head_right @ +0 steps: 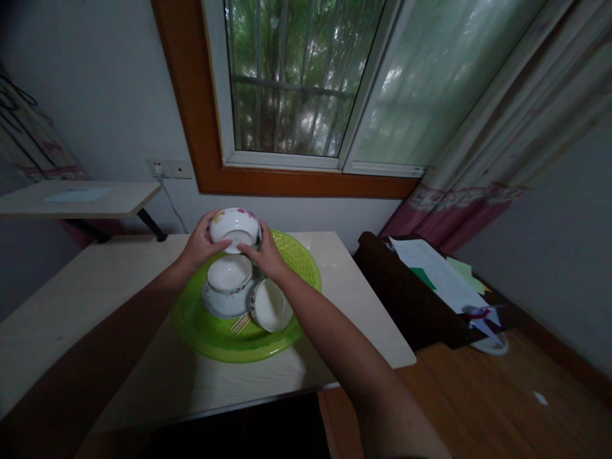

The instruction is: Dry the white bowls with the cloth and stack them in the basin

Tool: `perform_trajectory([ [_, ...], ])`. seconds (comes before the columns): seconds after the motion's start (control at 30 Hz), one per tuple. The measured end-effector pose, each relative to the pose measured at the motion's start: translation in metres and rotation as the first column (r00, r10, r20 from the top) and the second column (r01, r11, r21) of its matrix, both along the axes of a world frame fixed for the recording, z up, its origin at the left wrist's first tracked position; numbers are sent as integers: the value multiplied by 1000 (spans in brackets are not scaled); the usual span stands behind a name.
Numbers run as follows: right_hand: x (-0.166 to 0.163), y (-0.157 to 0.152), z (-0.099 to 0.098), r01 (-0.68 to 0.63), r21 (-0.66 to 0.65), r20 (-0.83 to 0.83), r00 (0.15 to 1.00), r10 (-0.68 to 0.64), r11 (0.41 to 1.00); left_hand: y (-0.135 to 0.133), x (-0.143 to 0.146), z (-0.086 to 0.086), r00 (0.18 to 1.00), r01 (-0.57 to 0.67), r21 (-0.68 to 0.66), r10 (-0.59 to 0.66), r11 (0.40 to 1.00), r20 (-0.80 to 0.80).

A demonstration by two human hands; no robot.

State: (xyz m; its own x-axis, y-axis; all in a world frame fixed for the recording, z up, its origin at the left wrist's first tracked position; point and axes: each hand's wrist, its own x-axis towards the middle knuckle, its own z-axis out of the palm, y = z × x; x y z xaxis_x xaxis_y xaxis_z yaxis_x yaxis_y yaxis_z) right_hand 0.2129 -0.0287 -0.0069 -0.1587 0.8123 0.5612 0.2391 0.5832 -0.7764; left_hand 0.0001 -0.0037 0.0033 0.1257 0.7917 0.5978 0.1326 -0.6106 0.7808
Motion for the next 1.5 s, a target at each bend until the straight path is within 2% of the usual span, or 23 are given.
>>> perform_trajectory([
  [0.13,1,2,-2,57,-26,-40,998,-58,998,4,1,-5,999,36,-29,-35,999,13],
  [0.27,9,5,1,101,92,46,993,-106,991,5,2,-10,998,0,-33,-3,999,-69],
  [0.4,17,3,9,45,258,211,972,-102,965,2,2,-9,972,-57,43,66,997,-225],
  [0.53,22,1,15,15,334,320,939,-128,942,-2,3,-5,942,-98,104,126,990,-311],
  [0.73,18,-9,23,-26,430,425,887,-177,902,-13,8,2,911,-169,94,192,981,-365],
  [0.9,7,-25,32,-59,471,527,819,-227,880,-18,10,8,892,-165,67,177,984,-416],
  [1.0,1,-31,34,-82,471,585,774,-241,878,-18,10,9,880,-166,46,169,985,-444],
  [1.07,-1,-32,34,-70,464,583,775,-245,883,-18,10,9,878,-180,51,184,982,-441],
  [1.23,5,-22,31,-9,400,432,884,-179,917,-15,9,6,899,-217,73,228,974,-373],
  [1.5,14,5,5,27,137,194,980,-53,990,-2,1,-7,959,-194,3,191,981,-208],
])
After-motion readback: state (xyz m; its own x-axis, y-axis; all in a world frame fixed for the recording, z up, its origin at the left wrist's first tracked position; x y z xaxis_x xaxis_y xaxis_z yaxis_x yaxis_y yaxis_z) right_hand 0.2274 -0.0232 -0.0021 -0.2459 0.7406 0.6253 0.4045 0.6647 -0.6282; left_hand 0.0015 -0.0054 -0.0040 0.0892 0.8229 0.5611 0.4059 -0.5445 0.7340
